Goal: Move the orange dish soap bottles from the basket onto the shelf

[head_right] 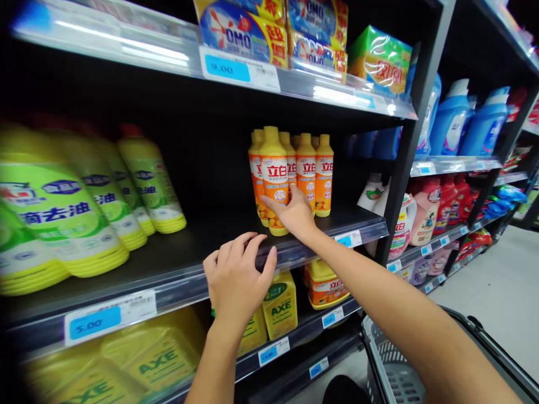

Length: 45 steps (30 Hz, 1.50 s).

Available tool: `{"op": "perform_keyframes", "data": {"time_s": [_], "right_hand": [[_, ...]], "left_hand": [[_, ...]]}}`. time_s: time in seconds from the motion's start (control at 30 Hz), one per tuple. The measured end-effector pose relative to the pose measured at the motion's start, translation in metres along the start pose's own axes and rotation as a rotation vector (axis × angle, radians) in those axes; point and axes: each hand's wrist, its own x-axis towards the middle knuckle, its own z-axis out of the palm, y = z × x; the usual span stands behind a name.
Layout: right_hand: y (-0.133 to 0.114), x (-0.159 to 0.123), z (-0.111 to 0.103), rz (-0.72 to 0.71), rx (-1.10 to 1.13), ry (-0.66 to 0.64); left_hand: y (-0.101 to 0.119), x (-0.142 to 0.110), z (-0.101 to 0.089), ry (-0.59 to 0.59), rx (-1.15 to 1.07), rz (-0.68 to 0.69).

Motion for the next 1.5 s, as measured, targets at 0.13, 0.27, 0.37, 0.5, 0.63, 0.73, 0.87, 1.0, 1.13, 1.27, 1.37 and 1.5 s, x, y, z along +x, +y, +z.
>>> {"op": "perform_keyframes", "data": {"time_s": [0.13, 0.27, 0.37, 0.5, 0.63, 0.73, 0.87, 1.0, 1.13, 1.27, 1.37, 1.5], "right_hand": [[0.0, -0.002, 0.001, -0.021, -0.012, -0.022], [0.001, -0.001, 0.004, -0.019, -0.016, -0.01], [-0.001, -0.001, 0.001, -0.016, 0.004, 0.045], [-0.005, -0.026, -0.021, -0.023, 0.045, 0.188], [0.011, -0.087, -0.077, -0.042, 0.054, 0.147], [0.042, -0.14, -0.14, -0.001, -0.143, 0.124], [0.091, -0.218, -0.234, 0.22, -0.608, 0.071], [0.12, -0.31, -0.308, 0.714, -1.066, -0.106], [0.126, -0.391, -0.344, 0.987, -1.174, -0.233], [0.129, -0.443, -0.35, 1.16, -1.199, -0.372], [0.134, -0.463, -0.344, 1.23, -1.209, -0.426], [0.138, -0.469, -0.339, 1.254, -1.231, -0.43]], "left_hand": [[0.0, 0.0, 0.0, -0.007, 0.009, 0.002], [0.0, -0.001, 0.002, -0.009, 0.016, 0.005], [-0.002, -0.002, 0.002, -0.002, 0.015, 0.024], [-0.008, -0.004, -0.002, 0.034, -0.069, 0.09], [-0.008, -0.008, -0.011, 0.13, -0.441, 0.204], [-0.004, -0.014, -0.016, 0.147, -0.587, 0.264], [0.001, -0.019, -0.004, 0.175, -0.635, 0.356], [0.011, -0.021, 0.016, 0.166, -0.715, 0.452], [0.023, -0.024, 0.023, 0.076, -0.763, 0.553], [0.033, -0.028, 0.021, 0.017, -0.792, 0.569], [0.035, -0.031, 0.021, -0.021, -0.784, 0.577], [0.036, -0.034, 0.021, -0.046, -0.795, 0.588]]}}
